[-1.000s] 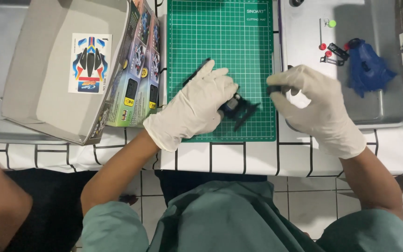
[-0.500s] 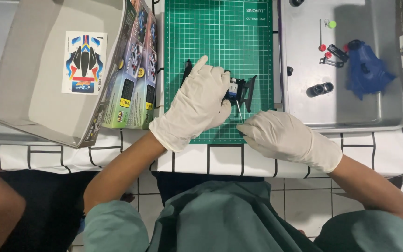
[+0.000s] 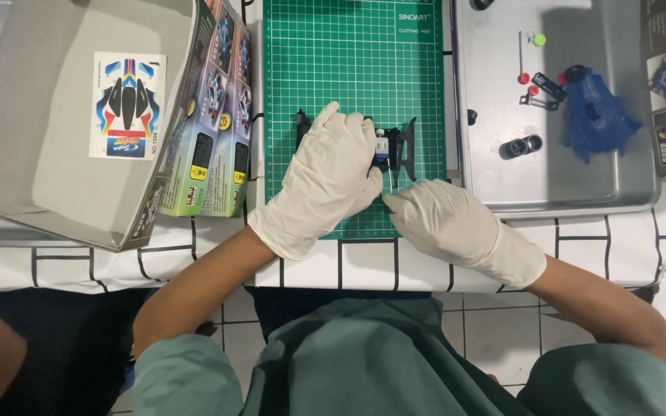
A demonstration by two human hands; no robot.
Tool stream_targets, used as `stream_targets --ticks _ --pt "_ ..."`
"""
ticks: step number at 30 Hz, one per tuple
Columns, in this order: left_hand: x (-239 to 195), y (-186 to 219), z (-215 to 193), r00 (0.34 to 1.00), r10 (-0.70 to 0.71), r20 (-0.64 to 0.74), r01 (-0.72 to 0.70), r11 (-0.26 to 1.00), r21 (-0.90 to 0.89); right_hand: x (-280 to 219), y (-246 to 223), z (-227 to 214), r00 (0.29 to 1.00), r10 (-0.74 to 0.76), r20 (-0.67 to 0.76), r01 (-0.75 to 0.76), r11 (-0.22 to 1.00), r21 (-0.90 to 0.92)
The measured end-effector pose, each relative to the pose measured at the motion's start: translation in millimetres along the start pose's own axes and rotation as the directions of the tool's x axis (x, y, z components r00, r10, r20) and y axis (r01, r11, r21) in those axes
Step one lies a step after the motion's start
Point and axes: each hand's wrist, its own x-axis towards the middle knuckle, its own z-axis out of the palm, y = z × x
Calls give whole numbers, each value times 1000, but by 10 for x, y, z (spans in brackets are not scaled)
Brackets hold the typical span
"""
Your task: Assembling a mini 4WD toy car by installing the motor, gears, and batteries into the chassis.
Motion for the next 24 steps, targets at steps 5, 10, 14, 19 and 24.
stream_targets --ticks 5,10,14,19,24 --pt "-5 80 -29 999 -24 21 23 998 58 19 -23 120 971 205 121 -209 978 26" --pt "-28 122 -89 999 -30 24 28 997 67 65 -50 141 948 284 141 -294 954 55" --pt "-50 146 -149 999 -45 27 43 995 92 5 -30 260 950 287 122 -276 956 -97" --pt "-50 154 -179 999 -40 33 37 995 94 -2 -22 253 946 294 135 -283 954 -95" --pt "-52 171 -175 999 -46 25 43 994 102 193 -60 8 920 356 164 -356 934 -29"
